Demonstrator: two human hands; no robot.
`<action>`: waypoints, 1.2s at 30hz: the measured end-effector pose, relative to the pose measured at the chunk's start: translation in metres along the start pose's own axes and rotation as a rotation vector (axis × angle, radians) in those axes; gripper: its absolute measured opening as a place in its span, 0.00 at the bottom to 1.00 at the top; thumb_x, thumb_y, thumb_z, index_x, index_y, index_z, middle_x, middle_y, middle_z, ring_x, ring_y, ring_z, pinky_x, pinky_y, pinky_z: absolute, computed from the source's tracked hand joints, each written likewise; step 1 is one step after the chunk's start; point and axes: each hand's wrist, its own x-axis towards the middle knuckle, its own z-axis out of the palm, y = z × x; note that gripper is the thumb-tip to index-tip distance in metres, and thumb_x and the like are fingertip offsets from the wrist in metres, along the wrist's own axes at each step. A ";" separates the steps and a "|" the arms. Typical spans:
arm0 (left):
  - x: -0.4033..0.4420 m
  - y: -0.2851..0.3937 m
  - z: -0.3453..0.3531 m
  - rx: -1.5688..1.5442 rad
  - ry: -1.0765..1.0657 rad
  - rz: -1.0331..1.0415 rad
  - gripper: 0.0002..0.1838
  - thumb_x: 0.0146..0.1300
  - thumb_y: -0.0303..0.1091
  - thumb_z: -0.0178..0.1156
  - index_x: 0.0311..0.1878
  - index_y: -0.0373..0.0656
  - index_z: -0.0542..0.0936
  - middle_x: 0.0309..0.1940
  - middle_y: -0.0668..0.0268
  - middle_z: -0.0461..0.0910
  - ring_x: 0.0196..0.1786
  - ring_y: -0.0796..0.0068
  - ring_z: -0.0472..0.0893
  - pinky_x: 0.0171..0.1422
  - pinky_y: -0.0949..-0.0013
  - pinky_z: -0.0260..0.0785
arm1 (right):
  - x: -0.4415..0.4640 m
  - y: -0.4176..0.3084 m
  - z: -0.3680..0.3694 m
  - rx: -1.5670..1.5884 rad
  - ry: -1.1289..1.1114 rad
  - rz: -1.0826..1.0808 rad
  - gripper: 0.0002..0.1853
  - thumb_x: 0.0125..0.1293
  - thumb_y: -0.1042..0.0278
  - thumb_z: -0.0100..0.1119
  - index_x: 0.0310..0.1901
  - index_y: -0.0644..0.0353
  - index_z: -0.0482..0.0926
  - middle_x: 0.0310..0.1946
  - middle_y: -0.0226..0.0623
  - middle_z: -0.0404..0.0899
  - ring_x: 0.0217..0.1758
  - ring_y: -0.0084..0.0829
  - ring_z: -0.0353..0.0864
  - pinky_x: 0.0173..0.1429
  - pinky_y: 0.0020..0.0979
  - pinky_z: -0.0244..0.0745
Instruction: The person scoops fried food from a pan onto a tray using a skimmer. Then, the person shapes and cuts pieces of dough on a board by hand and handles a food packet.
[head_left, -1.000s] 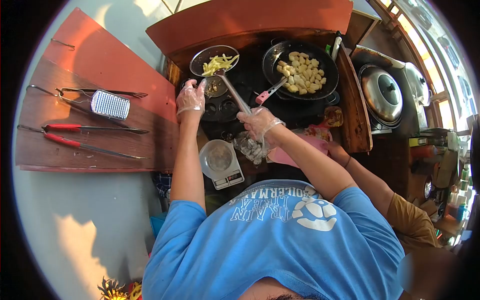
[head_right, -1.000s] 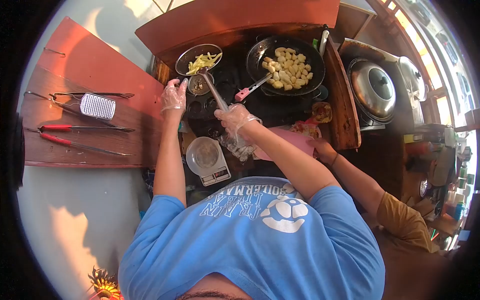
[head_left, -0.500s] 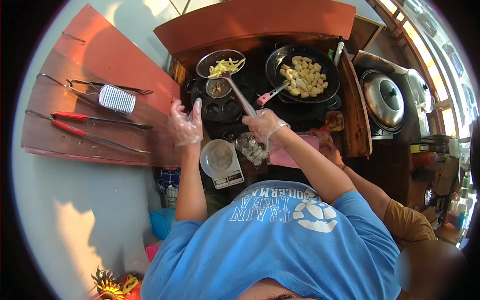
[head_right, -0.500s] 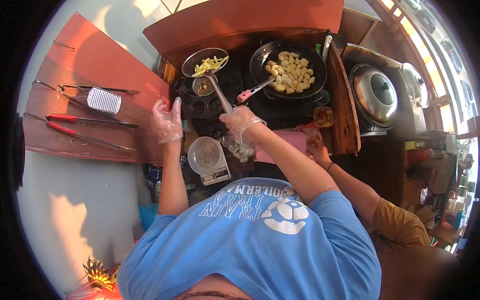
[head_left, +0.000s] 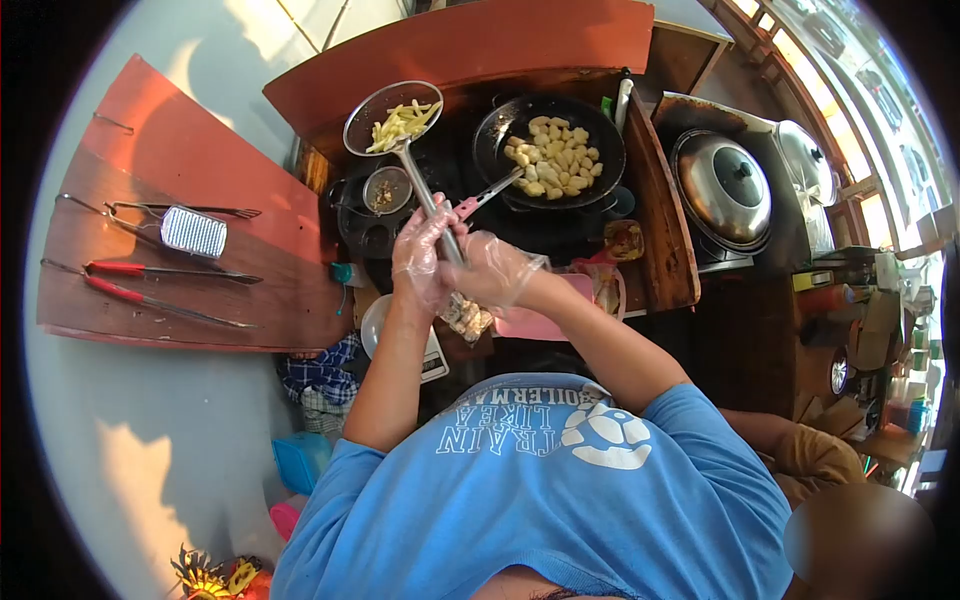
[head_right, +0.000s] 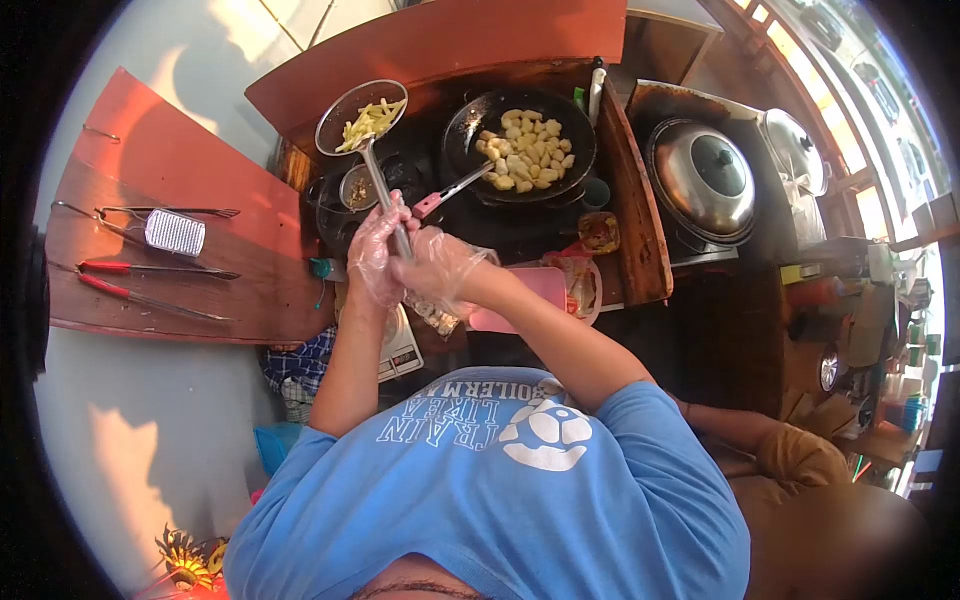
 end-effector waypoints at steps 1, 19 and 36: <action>-0.003 0.002 0.005 -0.057 -0.011 -0.015 0.14 0.69 0.26 0.57 0.56 0.39 0.72 0.35 0.65 0.76 0.34 0.76 0.77 0.39 0.73 0.74 | -0.015 0.000 -0.014 0.002 0.005 0.000 0.17 0.63 0.56 0.53 0.41 0.63 0.80 0.36 0.55 0.83 0.42 0.54 0.82 0.48 0.47 0.78; -0.042 -0.032 0.091 0.196 -0.111 -0.207 0.16 0.73 0.35 0.55 0.59 0.38 0.73 0.31 0.70 0.74 0.23 0.88 0.67 0.19 0.85 0.58 | -0.161 0.379 -0.350 -0.955 0.529 0.651 0.18 0.58 0.54 0.62 0.38 0.64 0.85 0.42 0.52 0.83 0.51 0.48 0.82 0.58 0.43 0.75; 0.033 -0.190 0.253 0.885 -0.356 -0.400 0.07 0.67 0.36 0.61 0.37 0.43 0.76 0.22 0.72 0.71 0.20 0.85 0.68 0.16 0.77 0.57 | -0.287 0.289 -0.419 -0.643 0.569 0.803 0.17 0.48 0.60 0.63 0.34 0.66 0.86 0.36 0.56 0.84 0.43 0.50 0.86 0.51 0.43 0.79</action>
